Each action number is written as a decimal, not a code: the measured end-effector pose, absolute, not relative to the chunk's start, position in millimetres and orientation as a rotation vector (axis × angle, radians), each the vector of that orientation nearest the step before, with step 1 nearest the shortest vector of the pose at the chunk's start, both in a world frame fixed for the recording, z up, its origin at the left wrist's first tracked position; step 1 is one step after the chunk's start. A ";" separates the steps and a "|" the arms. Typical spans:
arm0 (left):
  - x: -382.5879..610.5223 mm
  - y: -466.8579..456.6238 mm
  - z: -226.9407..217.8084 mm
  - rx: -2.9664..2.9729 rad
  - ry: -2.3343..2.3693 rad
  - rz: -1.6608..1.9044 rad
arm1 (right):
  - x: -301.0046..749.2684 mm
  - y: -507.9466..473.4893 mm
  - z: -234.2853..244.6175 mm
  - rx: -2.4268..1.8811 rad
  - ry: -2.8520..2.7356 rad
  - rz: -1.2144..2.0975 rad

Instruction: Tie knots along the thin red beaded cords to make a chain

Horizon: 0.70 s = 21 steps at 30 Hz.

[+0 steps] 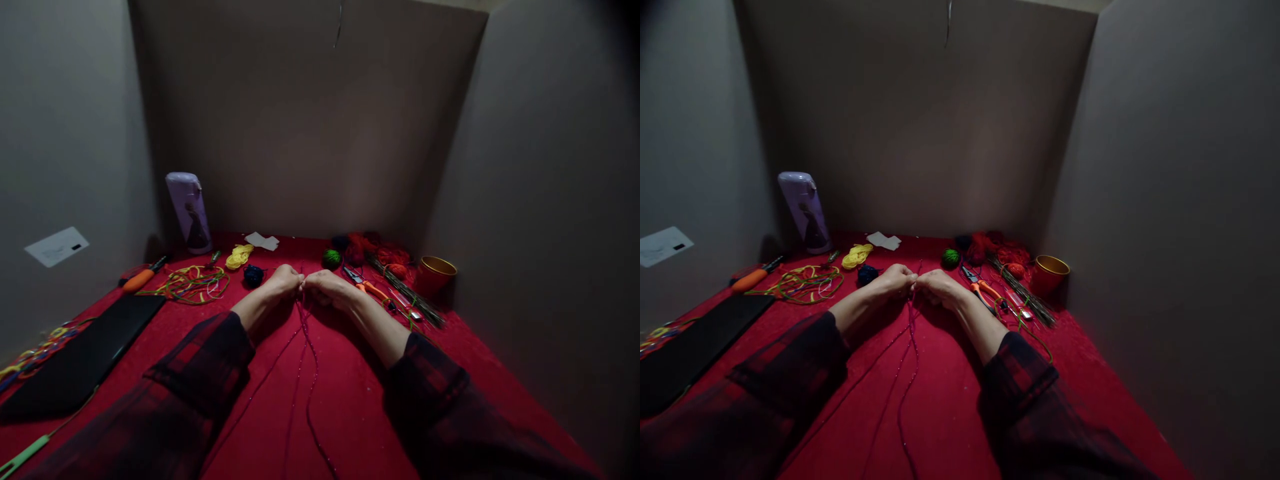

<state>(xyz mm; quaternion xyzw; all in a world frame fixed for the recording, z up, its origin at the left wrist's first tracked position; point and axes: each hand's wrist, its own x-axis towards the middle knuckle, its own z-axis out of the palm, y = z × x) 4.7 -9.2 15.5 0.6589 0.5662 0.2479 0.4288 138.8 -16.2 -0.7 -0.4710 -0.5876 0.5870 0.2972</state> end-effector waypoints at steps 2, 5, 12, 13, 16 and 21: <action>0.3 -8.5 15.3 1.626 1.363 0.605 | 139.5 -15.5 -1.6 -1.210 -1.553 1.599; -4.9 -6.8 17.1 1.610 1.311 0.597 | 138.8 -16.9 -2.2 -1.219 -1.556 1.612; -2.9 -5.5 18.3 1.562 1.407 0.641 | 140.2 -19.8 13.8 -1.479 -1.750 1.241; -1.9 -6.4 17.9 1.551 1.418 0.653 | 140.5 -22.8 19.7 -1.525 -1.818 1.108; 0.8 -8.8 15.8 1.510 1.411 0.671 | 138.2 -51.7 39.2 -1.502 -2.088 0.678; 2.9 -5.8 8.8 1.397 1.310 0.674 | 128.8 -164.4 52.5 -1.300 -2.360 1.066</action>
